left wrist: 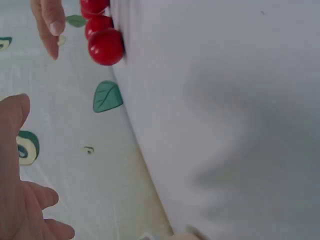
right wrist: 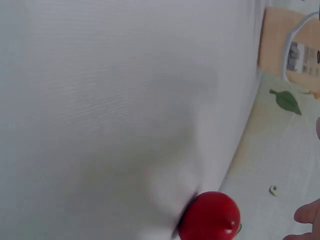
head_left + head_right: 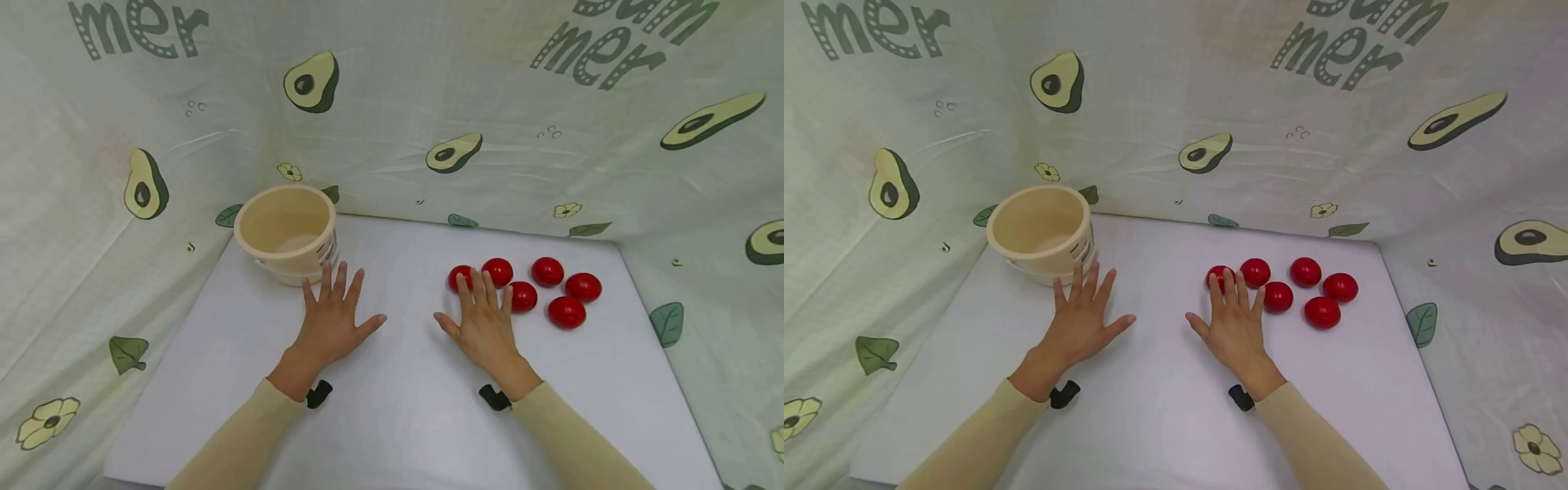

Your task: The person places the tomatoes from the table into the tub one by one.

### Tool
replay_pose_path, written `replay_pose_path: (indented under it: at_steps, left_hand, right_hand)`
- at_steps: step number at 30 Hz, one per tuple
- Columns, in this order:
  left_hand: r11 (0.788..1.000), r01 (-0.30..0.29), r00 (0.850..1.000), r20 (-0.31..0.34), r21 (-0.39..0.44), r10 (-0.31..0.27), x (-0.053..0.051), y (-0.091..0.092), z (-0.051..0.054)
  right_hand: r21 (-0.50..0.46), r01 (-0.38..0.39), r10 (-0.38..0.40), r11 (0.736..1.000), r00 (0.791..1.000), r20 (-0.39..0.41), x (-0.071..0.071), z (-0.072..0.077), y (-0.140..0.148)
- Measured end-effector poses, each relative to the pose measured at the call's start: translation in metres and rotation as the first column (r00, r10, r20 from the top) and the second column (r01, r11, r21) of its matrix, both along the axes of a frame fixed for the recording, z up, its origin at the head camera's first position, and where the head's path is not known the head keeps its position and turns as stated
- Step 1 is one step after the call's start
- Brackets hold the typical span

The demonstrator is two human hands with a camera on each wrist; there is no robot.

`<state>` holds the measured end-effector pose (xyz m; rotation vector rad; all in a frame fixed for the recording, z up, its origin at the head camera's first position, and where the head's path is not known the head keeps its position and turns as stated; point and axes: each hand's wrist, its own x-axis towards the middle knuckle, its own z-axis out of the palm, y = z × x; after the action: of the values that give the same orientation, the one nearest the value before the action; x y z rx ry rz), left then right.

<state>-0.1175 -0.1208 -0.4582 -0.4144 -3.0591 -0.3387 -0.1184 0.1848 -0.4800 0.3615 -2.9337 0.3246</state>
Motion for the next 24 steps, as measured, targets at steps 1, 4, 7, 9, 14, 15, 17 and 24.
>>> replay_pose_path:
  at_steps: [1,4,7,9,14,15,17,24]
  left_hand:
    - [1.0,-0.005,1.0,-0.021,0.018,0.006,0.0,-0.002,0.004]
    - [0.997,-0.026,0.996,-0.086,0.073,0.032,-0.003,-0.014,0.02]
    - [0.989,-0.059,0.985,-0.156,0.135,0.08,-0.012,-0.032,0.035]
    - [0.983,-0.086,0.975,-0.189,0.163,0.116,-0.019,-0.047,0.042]
    - [0.968,-0.174,0.96,-0.187,0.18,0.208,-0.039,-0.084,0.058]
    - [0.966,-0.193,0.959,-0.176,0.175,0.224,-0.043,-0.091,0.06]
    - [0.96,-0.226,0.956,-0.154,0.166,0.251,-0.051,-0.103,0.066]
    - [0.936,-0.302,0.95,-0.019,0.182,0.311,-0.079,-0.129,0.069]
  right_hand:
    - [-0.005,-0.008,0.008,1.0,1.0,-0.004,-0.002,0.003,-0.003]
    - [-0.019,-0.046,0.045,0.999,0.998,-0.035,-0.013,0.013,-0.016]
    - [-0.037,-0.1,0.097,0.994,0.993,-0.063,-0.025,0.027,-0.033]
    - [-0.04,-0.136,0.133,0.99,0.989,-0.063,-0.033,0.036,-0.047]
    - [-0.013,-0.204,0.203,0.979,0.979,-0.022,-0.054,0.058,-0.087]
    - [-0.01,-0.215,0.215,0.977,0.977,-0.014,-0.058,0.061,-0.095]
    - [-0.006,-0.234,0.234,0.972,0.972,0.001,-0.065,0.066,-0.112]
    - [-0.034,-0.274,0.276,0.961,0.959,0.064,-0.086,0.071,-0.158]
